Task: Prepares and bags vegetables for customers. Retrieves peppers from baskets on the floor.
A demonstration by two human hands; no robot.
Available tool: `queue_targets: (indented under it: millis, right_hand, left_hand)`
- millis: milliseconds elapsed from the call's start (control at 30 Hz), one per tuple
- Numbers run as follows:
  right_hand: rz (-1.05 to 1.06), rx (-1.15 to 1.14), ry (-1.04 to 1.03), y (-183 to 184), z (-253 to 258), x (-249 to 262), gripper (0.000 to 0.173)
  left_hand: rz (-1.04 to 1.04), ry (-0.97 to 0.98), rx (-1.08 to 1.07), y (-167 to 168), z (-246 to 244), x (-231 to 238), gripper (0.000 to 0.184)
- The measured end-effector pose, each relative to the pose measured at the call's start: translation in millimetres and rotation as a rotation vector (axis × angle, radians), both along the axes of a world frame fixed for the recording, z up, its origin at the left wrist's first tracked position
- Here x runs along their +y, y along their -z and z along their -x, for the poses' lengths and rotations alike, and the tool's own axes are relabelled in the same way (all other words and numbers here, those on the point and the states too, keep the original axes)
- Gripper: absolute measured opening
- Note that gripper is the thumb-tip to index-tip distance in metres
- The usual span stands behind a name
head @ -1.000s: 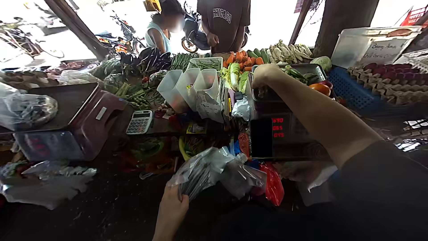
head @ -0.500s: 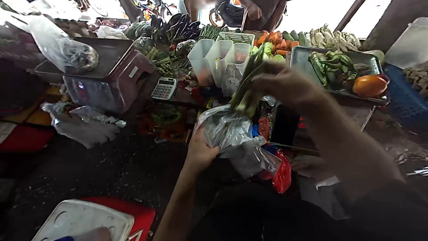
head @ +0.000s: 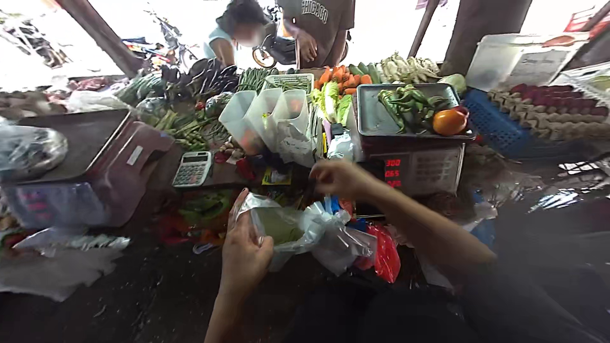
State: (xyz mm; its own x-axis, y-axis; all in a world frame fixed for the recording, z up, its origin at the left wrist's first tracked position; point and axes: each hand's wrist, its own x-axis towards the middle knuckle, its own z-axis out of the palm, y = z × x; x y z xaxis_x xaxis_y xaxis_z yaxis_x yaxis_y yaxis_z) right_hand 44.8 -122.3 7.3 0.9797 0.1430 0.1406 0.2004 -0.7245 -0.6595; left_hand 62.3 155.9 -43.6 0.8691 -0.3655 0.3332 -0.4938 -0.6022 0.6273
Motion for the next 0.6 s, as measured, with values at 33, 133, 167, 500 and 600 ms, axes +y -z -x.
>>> queue_targets:
  millis: [33, 133, 167, 500, 600]
  right_hand:
    - [0.093, -0.132, 0.215, -19.9, -3.8, -25.7, 0.028]
    - [0.373, -0.130, 0.826, -66.8, -24.4, -111.3, 0.070]
    - [0.406, -0.001, 0.949, -75.9, -33.3, -135.2, 0.088]
    - [0.512, 0.176, 0.728, -78.8, -80.9, -136.3, 0.105]
    - [0.142, 0.068, 0.149, -84.3, -44.0, -84.9, 0.092]
  left_hand:
    - [-0.019, 0.013, 0.001, 1.7, -1.3, 1.5, 0.068]
    - [-0.050, 0.024, 0.026, 10.5, -3.4, 5.8, 0.074]
    - [-0.054, 0.023, 0.030, 13.2, -4.0, 7.2, 0.075]
    - [-0.077, 0.002, 0.248, 6.9, -16.8, 4.5, 0.070]
    - [-0.066, 0.053, 0.299, -2.7, -17.7, -3.8, 0.058]
